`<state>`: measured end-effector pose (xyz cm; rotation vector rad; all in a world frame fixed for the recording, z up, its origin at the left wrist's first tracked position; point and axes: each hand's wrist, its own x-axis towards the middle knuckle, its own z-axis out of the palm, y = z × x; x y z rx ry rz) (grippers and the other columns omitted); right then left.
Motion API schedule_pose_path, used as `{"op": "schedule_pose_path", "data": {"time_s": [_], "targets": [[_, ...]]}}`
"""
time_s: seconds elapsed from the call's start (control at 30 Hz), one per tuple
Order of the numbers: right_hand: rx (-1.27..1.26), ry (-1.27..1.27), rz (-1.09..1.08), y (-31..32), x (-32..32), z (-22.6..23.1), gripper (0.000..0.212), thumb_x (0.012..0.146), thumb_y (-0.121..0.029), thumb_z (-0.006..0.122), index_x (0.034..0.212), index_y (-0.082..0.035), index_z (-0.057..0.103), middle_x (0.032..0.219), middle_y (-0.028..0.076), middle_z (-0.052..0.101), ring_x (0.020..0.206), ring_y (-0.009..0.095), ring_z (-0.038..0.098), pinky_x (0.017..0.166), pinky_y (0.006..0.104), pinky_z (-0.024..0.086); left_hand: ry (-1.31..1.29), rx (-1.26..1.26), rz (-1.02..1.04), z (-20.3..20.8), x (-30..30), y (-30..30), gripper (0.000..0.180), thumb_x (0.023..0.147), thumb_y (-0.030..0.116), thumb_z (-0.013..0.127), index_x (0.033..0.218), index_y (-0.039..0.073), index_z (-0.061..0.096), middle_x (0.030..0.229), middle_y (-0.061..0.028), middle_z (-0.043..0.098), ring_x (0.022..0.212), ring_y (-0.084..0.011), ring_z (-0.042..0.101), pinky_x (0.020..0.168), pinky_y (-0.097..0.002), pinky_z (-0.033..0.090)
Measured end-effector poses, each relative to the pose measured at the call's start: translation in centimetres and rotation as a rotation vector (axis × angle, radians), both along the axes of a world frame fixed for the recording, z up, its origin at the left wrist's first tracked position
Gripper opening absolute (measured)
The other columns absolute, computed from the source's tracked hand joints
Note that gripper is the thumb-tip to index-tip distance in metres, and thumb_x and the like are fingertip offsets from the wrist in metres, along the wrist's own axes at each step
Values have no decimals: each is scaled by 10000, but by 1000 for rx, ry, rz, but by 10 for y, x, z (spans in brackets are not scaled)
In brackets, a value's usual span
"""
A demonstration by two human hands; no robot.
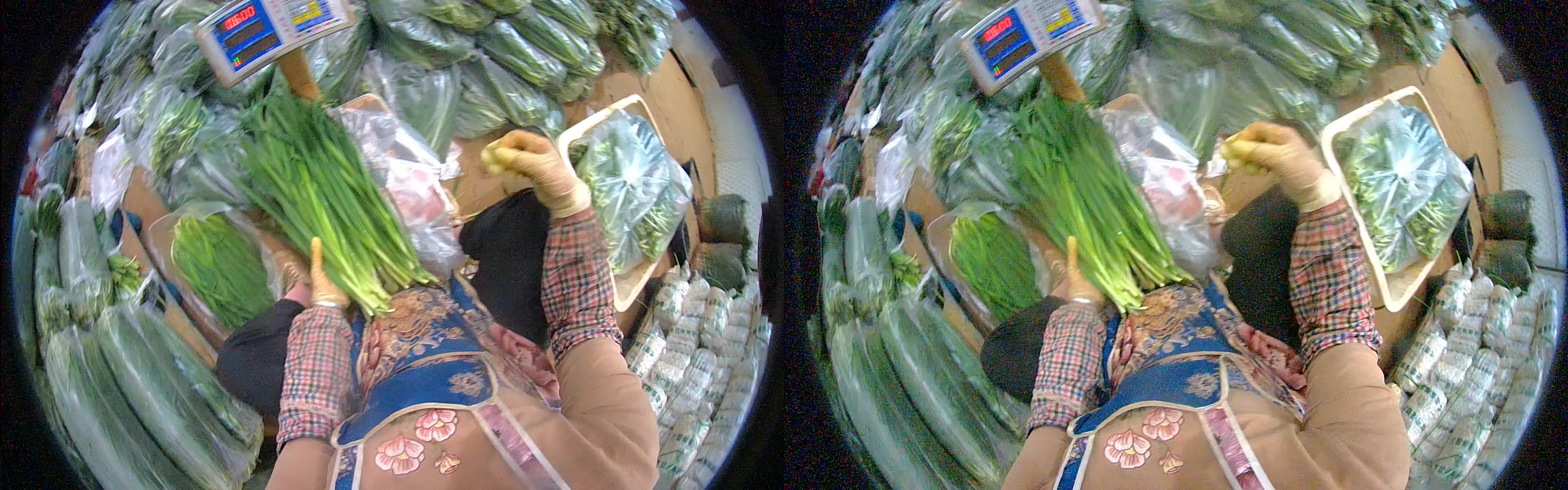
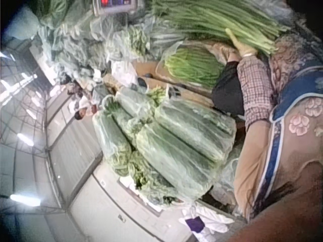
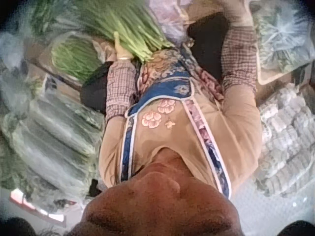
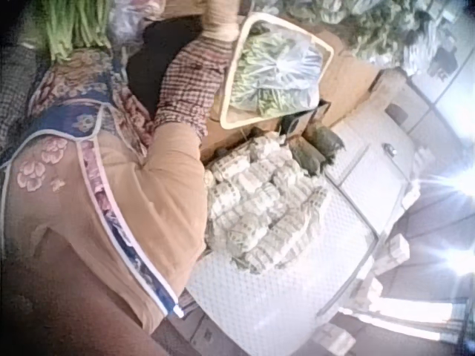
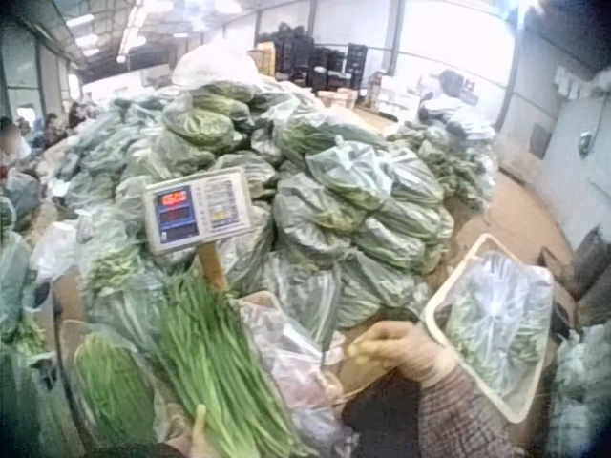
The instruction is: The person sorts and packs green onions into plastic bags, weighs the filled bags on an electronic scale, and places the packed bundles into a crate.
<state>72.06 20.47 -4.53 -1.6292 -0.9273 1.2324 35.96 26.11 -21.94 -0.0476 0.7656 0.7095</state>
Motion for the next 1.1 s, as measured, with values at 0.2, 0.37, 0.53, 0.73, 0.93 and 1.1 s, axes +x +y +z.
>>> {"op": "schedule_pose_path", "data": {"time_s": [0.2,0.37,0.53,0.73,0.93,1.1], "targets": [[-10,427,-159,-72,73,-33,421,900,-303,568,1225,-36,560,1158,80,628,972,169,607,855,296,462,48,79,-9,-6,1,-2,633,823,539,606,1255,83,531,1202,-103,592,1070,-289,569,932,-437,467],[-1067,-671,-128,-182,66,-215,677,931,-588,295,1351,-79,445,1402,151,433,1328,302,356,1087,371,266,44,82,-8,1,14,-2,623,819,521,632,1241,72,539,1204,-107,587,1075,-296,567,926,-463,478],[-399,492,-498,-156,74,-163,759,914,-655,273,1252,-38,558,1279,126,559,1208,296,495,1045,467,296,162,147,-20,15,6,-6,597,850,511,593,1271,95,510,1199,-89,582,1059,-277,570,916,-430,482],[-136,543,-384,-142,75,-76,734,905,-645,352,1176,-13,608,1163,150,622,1111,269,558,957,410,402,207,45,19,24,7,-5,670,804,520,648,1307,113,470,1202,-71,582,1086,-285,544,945,-448,455],[-1,-686,-258,-200,147,-150,428,906,-398,546,1110,-26,605,956,108,661,846,148,624,622,250,494,118,52,-69,-26,17,1,723,753,570,676,1277,100,512,1257,-96,556,1138,-299,513,989,-469,400],[149,-11,-275,-47,-15,24,255,954,-243,518,1050,-33,625,738,9,616,604,52,523,544,180,403,145,70,-28,10,0,-2,656,801,557,625,1249,86,542,1203,-107,597,1070,-306,575,938,-481,455]]}}
